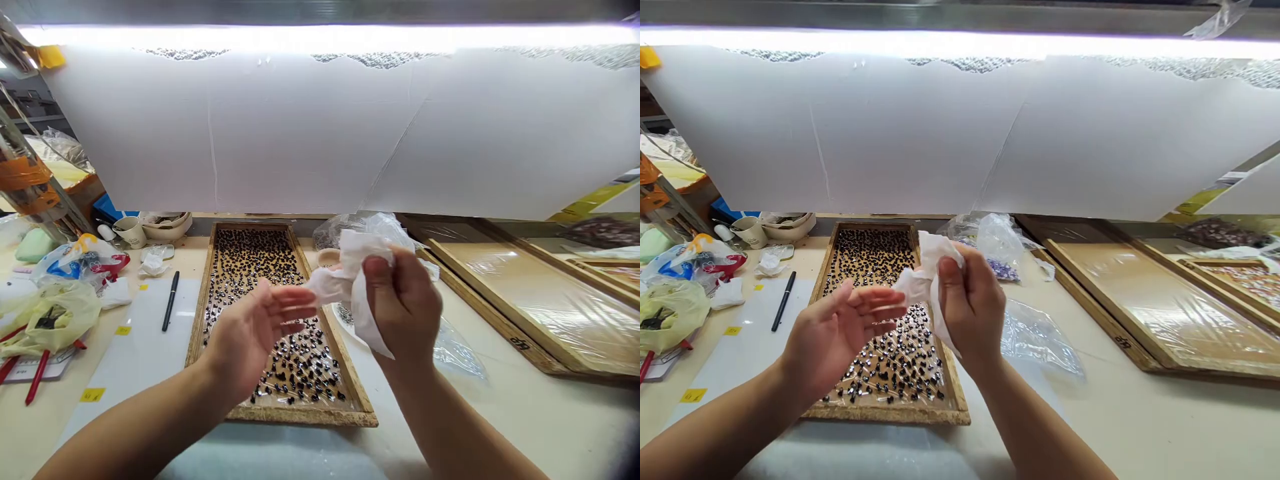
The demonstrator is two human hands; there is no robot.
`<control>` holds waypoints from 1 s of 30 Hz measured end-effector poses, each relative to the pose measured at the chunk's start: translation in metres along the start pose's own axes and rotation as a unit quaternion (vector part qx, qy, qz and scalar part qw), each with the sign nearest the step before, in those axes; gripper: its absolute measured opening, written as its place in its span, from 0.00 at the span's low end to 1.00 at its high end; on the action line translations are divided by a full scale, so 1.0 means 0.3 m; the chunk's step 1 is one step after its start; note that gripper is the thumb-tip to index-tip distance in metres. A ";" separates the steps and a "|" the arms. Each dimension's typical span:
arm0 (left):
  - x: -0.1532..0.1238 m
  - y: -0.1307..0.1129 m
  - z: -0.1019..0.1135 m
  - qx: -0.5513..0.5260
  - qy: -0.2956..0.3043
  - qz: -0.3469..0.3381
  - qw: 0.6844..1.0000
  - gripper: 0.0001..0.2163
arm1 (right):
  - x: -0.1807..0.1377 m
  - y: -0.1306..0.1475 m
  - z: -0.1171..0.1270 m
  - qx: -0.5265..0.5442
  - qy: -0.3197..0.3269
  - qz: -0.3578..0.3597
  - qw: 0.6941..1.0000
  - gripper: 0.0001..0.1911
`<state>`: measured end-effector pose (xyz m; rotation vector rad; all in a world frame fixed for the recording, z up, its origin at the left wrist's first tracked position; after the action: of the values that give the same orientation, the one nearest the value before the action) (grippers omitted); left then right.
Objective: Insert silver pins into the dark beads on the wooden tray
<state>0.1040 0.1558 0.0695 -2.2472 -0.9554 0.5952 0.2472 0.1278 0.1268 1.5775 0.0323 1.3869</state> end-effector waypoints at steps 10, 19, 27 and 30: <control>-0.010 0.065 0.048 -0.026 -0.053 0.030 0.998 0.21 | -0.275 0.299 -0.262 -0.092 0.362 0.412 0.831 0.22; -0.017 0.065 -0.060 -0.092 0.060 0.029 0.994 0.21 | -0.132 0.207 -0.212 -0.147 0.243 0.317 0.905 0.19; -0.048 0.044 -0.134 -0.065 0.203 0.019 0.977 0.31 | 0.032 -0.054 -0.104 -0.051 0.139 -0.009 0.989 0.13; -0.073 0.004 -0.142 0.027 0.229 -0.049 0.972 0.27 | 0.043 -0.101 -0.069 0.072 0.094 -0.115 0.986 0.18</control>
<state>0.1165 0.1233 0.1023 -2.1383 -0.7937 0.0464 0.2526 0.1637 0.1130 1.5013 0.4256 1.3694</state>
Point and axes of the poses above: each hand's wrist, its own x-axis towards the middle knuckle, its own z-axis out of the back of the hand, y = z × x, the point moved 8 cm from there along x, towards the middle knuckle, and after that the axes turned 3 degrees about z, right-handed, at the moved point
